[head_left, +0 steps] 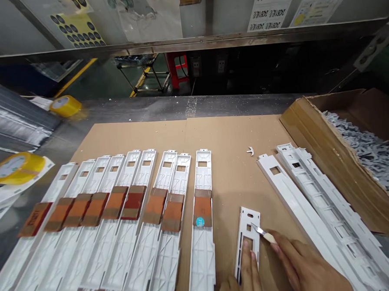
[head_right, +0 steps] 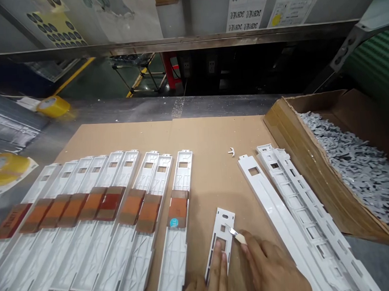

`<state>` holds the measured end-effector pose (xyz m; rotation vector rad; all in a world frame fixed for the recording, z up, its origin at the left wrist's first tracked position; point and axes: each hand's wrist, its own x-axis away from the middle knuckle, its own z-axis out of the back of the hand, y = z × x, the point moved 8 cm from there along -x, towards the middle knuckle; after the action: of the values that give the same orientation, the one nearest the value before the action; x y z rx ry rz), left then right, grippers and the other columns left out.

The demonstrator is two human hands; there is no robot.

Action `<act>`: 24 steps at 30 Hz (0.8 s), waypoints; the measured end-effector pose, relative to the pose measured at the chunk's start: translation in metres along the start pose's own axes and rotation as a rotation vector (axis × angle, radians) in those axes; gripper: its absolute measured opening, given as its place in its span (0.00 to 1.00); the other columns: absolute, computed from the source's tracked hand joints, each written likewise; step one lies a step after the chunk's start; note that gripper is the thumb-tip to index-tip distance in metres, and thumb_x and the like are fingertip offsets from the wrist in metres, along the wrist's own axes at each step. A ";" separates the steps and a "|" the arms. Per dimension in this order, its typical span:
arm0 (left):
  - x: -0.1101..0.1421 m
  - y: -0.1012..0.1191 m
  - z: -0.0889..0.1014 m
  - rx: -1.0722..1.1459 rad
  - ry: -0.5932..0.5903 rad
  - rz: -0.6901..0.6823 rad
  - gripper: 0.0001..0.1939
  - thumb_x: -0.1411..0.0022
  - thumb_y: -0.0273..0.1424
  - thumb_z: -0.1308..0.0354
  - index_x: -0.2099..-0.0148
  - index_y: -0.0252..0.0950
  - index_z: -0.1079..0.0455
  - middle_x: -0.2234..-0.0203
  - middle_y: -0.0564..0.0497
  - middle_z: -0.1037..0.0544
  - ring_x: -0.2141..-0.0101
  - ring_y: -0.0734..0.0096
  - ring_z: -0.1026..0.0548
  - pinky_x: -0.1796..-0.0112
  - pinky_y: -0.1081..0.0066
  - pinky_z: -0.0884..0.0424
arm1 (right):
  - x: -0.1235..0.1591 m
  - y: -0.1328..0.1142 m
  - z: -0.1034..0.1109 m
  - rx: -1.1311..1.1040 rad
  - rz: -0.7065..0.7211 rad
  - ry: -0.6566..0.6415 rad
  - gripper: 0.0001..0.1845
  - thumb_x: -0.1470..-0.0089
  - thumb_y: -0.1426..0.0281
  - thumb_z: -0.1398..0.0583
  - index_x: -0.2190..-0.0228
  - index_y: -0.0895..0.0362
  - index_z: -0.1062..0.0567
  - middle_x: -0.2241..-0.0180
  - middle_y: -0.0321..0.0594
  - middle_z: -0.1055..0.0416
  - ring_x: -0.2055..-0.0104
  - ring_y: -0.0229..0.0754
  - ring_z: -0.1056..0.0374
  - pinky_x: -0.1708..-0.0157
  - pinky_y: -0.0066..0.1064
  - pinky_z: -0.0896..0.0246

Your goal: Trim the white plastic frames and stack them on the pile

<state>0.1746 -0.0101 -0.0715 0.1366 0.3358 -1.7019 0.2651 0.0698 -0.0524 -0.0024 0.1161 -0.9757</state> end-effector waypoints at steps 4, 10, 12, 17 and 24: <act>0.001 0.002 -0.001 0.006 -0.026 -0.007 0.27 0.59 0.29 0.38 0.52 0.35 0.27 0.47 0.43 0.34 0.87 0.74 0.37 0.89 0.67 0.38 | 0.002 0.008 0.003 0.007 -0.080 0.001 0.16 0.37 0.63 0.54 0.51 0.52 0.36 0.68 0.32 0.28 0.73 0.35 0.29 0.81 0.25 0.34; -0.002 -0.006 -0.005 0.175 -0.166 -0.038 0.30 0.55 0.27 0.42 0.46 0.29 0.33 0.45 0.40 0.36 0.85 0.69 0.32 0.89 0.65 0.35 | 0.009 0.015 -0.004 0.102 -0.233 0.002 0.14 0.38 0.66 0.52 0.53 0.55 0.36 0.69 0.37 0.34 0.77 0.39 0.33 0.85 0.29 0.40; -0.005 -0.021 -0.006 0.501 -0.220 0.045 0.34 0.50 0.28 0.46 0.39 0.28 0.43 0.41 0.39 0.42 0.73 0.62 0.23 0.85 0.67 0.30 | 0.012 0.014 -0.008 0.111 -0.257 0.030 0.15 0.39 0.70 0.52 0.51 0.57 0.36 0.70 0.39 0.36 0.75 0.40 0.35 0.82 0.29 0.39; -0.007 -0.045 -0.017 1.802 -0.417 0.515 0.29 0.36 0.40 0.56 0.35 0.39 0.52 0.44 0.39 0.35 0.48 0.55 0.32 0.64 0.66 0.27 | 0.024 0.010 -0.007 0.031 -0.243 0.136 0.20 0.41 0.71 0.50 0.48 0.60 0.36 0.63 0.48 0.33 0.64 0.48 0.37 0.62 0.45 0.36; -0.018 -0.029 0.008 2.435 -0.371 0.923 0.33 0.41 0.39 0.44 0.37 0.42 0.49 0.50 0.41 0.29 0.63 0.60 0.23 0.66 0.64 0.27 | 0.082 -0.018 -0.022 -1.533 -0.712 -0.081 0.29 0.43 0.50 0.50 0.51 0.57 0.30 0.50 0.48 0.33 0.48 0.48 0.37 0.47 0.43 0.42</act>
<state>0.1499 0.0085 -0.0550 1.3791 -1.8879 -0.2818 0.2937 -0.0074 -0.0809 -1.5742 0.8019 -1.3687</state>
